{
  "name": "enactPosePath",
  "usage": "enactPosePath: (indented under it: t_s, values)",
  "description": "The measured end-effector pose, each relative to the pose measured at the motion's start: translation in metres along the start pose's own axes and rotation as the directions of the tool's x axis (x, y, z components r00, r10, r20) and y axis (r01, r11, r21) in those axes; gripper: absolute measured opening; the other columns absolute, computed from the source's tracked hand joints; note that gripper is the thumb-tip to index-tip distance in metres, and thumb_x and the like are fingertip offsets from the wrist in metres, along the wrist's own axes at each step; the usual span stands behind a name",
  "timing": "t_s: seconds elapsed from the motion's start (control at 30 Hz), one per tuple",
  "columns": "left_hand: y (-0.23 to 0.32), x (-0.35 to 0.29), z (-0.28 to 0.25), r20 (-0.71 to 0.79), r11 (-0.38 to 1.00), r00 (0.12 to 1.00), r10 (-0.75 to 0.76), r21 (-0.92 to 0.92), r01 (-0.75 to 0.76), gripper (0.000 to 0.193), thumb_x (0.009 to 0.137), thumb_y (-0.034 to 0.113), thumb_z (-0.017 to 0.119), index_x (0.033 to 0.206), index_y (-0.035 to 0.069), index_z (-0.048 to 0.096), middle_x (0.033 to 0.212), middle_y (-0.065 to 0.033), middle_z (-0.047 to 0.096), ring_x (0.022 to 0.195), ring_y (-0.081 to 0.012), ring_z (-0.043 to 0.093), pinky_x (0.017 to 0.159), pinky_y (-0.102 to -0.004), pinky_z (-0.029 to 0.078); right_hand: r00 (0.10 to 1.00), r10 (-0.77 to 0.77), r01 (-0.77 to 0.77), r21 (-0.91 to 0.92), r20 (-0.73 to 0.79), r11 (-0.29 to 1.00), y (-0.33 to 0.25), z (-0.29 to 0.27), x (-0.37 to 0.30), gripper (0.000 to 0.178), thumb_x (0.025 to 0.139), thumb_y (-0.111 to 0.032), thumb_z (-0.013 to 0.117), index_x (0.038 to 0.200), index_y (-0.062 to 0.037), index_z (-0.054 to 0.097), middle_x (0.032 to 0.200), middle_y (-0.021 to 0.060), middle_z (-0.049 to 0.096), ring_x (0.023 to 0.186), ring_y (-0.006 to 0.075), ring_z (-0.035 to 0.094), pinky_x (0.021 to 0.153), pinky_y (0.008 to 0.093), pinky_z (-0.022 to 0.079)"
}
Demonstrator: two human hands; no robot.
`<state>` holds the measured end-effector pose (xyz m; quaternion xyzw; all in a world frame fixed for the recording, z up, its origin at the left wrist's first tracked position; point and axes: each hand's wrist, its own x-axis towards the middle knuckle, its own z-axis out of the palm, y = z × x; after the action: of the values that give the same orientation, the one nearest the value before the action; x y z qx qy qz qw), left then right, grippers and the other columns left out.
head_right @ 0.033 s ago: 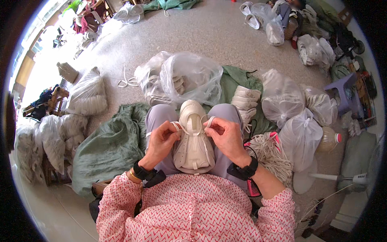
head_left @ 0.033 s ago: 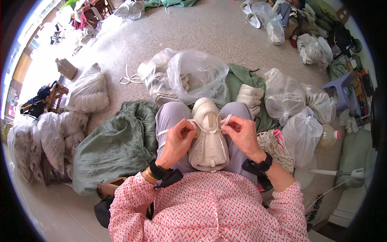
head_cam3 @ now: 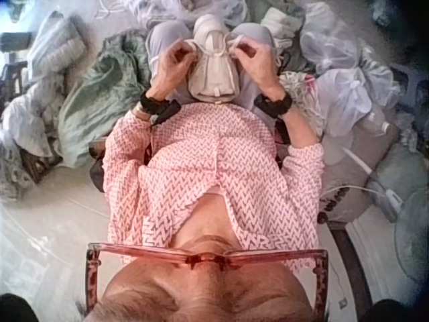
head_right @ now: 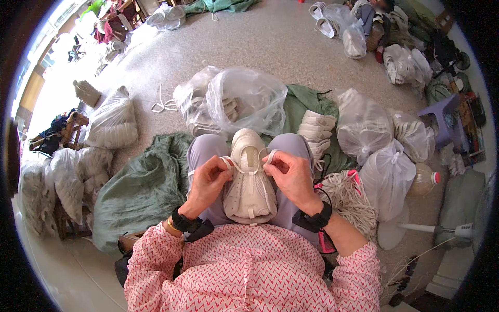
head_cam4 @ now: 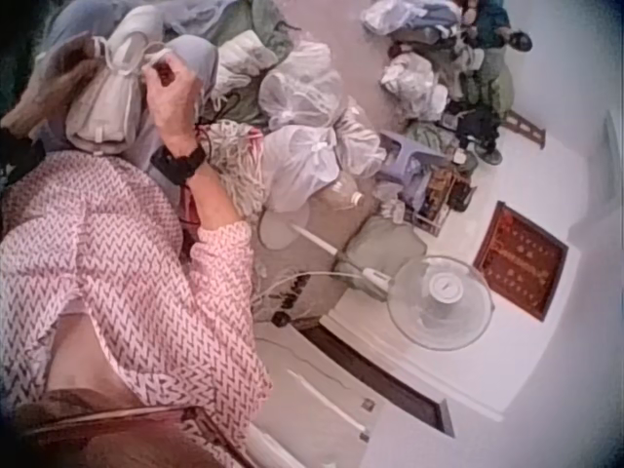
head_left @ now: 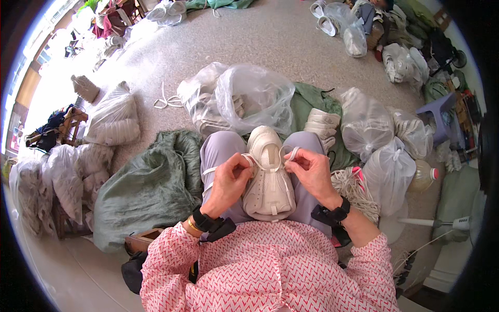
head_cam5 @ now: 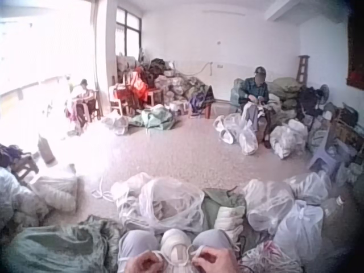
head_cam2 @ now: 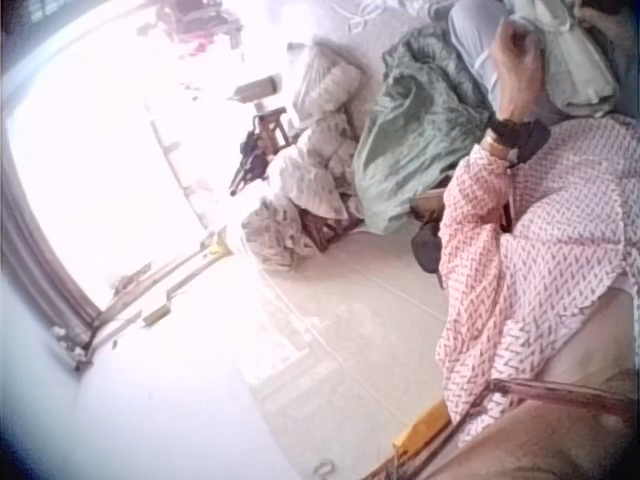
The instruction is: Threading shoelaces through the eyelets of a sneaker and tying them.
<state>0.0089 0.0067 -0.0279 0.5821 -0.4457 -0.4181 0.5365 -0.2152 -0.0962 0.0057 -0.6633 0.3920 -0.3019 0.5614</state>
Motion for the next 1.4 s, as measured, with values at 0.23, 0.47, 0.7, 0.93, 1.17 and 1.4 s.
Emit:
enactPosePath:
  t_s: [0.23,0.47,0.7,0.93,1.17,1.4]
  values:
    - [0.005,-0.001,-0.001,0.032,0.999,0.999,0.0,-0.042,0.001,0.01,0.093,-0.007,0.066,0.093,-0.002,0.056,0.086,-0.0027,0.065,0.082,-0.0068,0.061,0.074,-0.0244,0.052,0.99,-0.141,0.141,-0.243,0.019,0.96,-0.014,0.004,-0.002,0.005,0.09,0.001,0.072,0.094,0.0022,0.07,0.086,0.0107,0.075,0.074,0.0169,0.072,0.069,0.0302,0.056]
    - [0.004,0.001,0.0,0.073,0.987,0.997,-0.04,-0.153,0.051,0.009,0.098,-0.003,0.065,0.099,0.001,0.058,0.104,-0.0023,0.066,0.092,-0.0096,0.064,0.086,-0.0262,0.054,0.965,-0.244,0.264,-0.363,0.102,0.893,-0.018,0.006,0.003,0.008,0.086,0.0,0.072,0.089,0.0014,0.064,0.085,0.0142,0.07,0.077,0.0334,0.068,0.068,0.04,0.051]
    - [0.008,0.005,0.011,0.026,0.975,0.999,-0.022,-0.221,0.028,0.012,0.095,-0.007,0.066,0.094,-0.001,0.056,0.094,-0.0029,0.067,0.086,-0.007,0.065,0.077,-0.0241,0.055,0.993,-0.068,0.092,-0.272,0.096,0.958,-0.016,0.005,0.008,0.006,0.09,-0.003,0.073,0.093,0.0021,0.071,0.078,0.0113,0.073,0.069,0.0142,0.069,0.065,0.0299,0.053]
    - [0.002,0.006,0.013,-0.002,0.965,1.0,-0.014,-0.26,0.013,0.012,0.095,-0.009,0.066,0.095,-0.001,0.057,0.097,-0.0036,0.068,0.086,-0.0098,0.069,0.079,-0.0255,0.057,0.996,-0.033,0.052,-0.239,0.087,0.97,-0.014,0.004,0.006,0.004,0.091,-0.001,0.073,0.094,0.0025,0.072,0.081,0.0019,0.073,0.075,0.004,0.066,0.069,0.0238,0.055]
    - [0.007,0.004,0.01,0.055,0.993,0.996,0.068,-0.104,-0.062,0.013,0.096,-0.011,0.063,0.098,0.0,0.057,0.105,-0.0041,0.067,0.094,-0.0101,0.066,0.087,-0.0268,0.056,0.996,-0.048,0.066,-0.238,0.078,0.969,-0.008,0.004,0.005,0.005,0.091,-0.001,0.073,0.094,0.0028,0.072,0.081,0.0015,0.073,0.076,0.0042,0.066,0.069,0.0239,0.055]
    - [0.023,0.006,0.013,-0.003,0.954,0.984,0.179,0.245,-0.173,0.014,0.089,-0.012,0.067,0.093,-0.001,0.059,0.093,-0.0066,0.068,0.083,-0.0118,0.067,0.077,-0.0272,0.056,0.997,-0.059,0.07,-0.194,0.058,0.978,-0.006,0.005,0.004,0.006,0.09,0.0,0.073,0.095,0.003,0.072,0.08,0.0093,0.075,0.072,0.0118,0.07,0.067,0.0281,0.055]
